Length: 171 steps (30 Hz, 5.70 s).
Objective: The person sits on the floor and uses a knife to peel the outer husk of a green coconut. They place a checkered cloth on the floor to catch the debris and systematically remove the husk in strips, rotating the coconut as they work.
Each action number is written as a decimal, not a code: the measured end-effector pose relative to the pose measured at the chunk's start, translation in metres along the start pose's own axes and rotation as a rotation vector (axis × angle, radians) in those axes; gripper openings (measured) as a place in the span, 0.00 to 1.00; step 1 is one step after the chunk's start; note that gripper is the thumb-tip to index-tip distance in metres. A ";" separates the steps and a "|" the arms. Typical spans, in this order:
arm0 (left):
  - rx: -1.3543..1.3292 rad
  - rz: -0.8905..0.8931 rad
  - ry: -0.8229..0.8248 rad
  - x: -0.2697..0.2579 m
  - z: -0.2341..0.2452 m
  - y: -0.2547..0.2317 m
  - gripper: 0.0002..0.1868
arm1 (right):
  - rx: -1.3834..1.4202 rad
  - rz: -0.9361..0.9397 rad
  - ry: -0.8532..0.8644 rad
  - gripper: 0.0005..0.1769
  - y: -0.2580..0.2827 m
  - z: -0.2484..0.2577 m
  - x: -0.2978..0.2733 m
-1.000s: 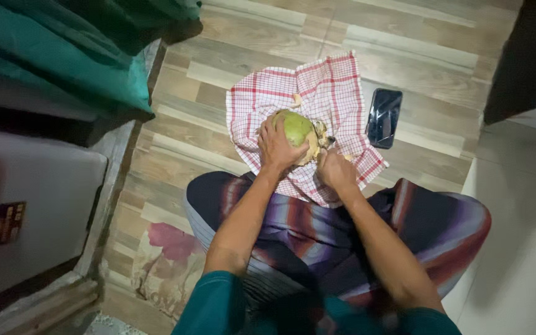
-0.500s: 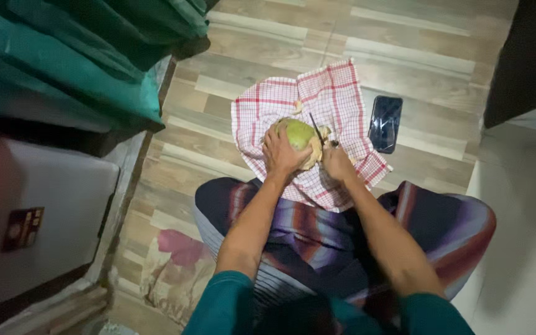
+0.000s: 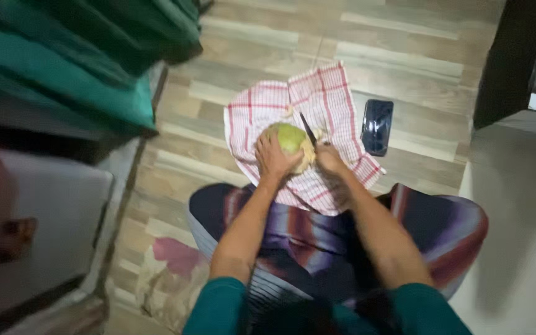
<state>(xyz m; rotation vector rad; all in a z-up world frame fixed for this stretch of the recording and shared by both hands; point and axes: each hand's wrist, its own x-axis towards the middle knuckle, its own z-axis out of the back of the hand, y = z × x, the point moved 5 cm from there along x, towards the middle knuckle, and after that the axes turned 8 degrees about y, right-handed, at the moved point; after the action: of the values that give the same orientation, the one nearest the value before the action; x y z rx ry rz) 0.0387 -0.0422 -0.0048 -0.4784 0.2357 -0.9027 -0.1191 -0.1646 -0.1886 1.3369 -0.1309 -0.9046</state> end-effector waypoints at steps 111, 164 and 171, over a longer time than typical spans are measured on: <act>-0.068 -0.035 0.007 0.004 -0.003 0.001 0.49 | -0.740 -0.013 -0.170 0.27 0.117 -0.008 -0.055; -0.082 -0.138 0.047 0.007 -0.005 0.008 0.49 | -0.722 -0.007 0.059 0.25 0.125 0.013 -0.079; -0.116 -0.093 0.027 0.003 0.005 -0.003 0.48 | -0.573 -0.082 0.096 0.32 0.117 0.009 -0.037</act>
<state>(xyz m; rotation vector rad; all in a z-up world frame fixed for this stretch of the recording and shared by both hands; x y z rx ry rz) 0.0405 -0.0446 0.0014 -0.5887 0.2936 -0.9898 -0.0923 -0.1530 -0.0693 0.8507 0.2452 -0.8605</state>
